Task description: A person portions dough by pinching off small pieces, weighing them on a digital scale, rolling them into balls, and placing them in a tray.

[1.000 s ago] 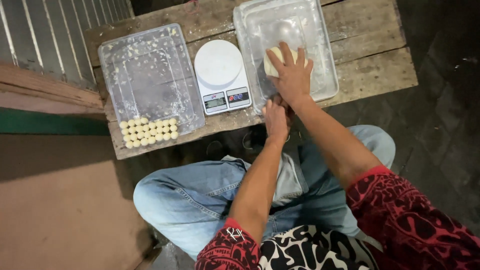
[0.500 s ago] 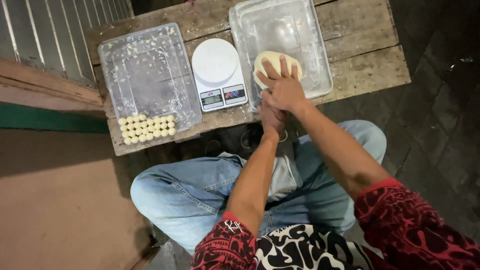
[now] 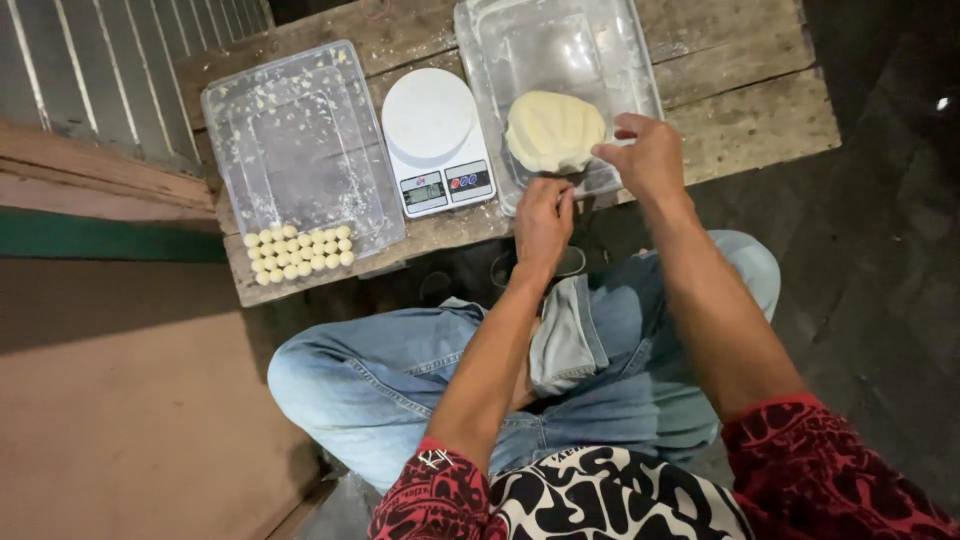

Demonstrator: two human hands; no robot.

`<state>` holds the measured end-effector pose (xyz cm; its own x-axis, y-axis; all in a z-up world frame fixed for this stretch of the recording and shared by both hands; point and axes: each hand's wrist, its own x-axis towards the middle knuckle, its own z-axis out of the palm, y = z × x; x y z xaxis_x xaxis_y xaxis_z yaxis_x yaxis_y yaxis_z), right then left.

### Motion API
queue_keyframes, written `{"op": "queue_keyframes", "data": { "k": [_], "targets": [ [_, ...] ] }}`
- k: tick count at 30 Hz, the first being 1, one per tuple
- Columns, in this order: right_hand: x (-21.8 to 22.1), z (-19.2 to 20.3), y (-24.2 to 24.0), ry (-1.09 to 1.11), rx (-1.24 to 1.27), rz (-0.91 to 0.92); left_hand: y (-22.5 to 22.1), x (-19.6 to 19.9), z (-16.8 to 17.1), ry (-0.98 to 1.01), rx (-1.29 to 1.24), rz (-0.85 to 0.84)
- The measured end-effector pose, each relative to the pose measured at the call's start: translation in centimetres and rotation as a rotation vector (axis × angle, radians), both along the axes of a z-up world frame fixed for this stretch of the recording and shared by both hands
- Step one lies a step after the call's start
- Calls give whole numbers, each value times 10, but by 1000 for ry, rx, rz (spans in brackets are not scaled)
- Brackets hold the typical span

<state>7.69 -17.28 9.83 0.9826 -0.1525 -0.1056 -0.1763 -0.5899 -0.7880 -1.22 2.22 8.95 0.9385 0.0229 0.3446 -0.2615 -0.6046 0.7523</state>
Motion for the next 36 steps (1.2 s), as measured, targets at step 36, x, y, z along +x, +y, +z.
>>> {"op": "queue_keyframes", "data": {
  "k": [36],
  "targets": [
    [-15, 135, 41, 103, 868, -80, 2, 44, 61, 281, -223, -198]
  ]
}}
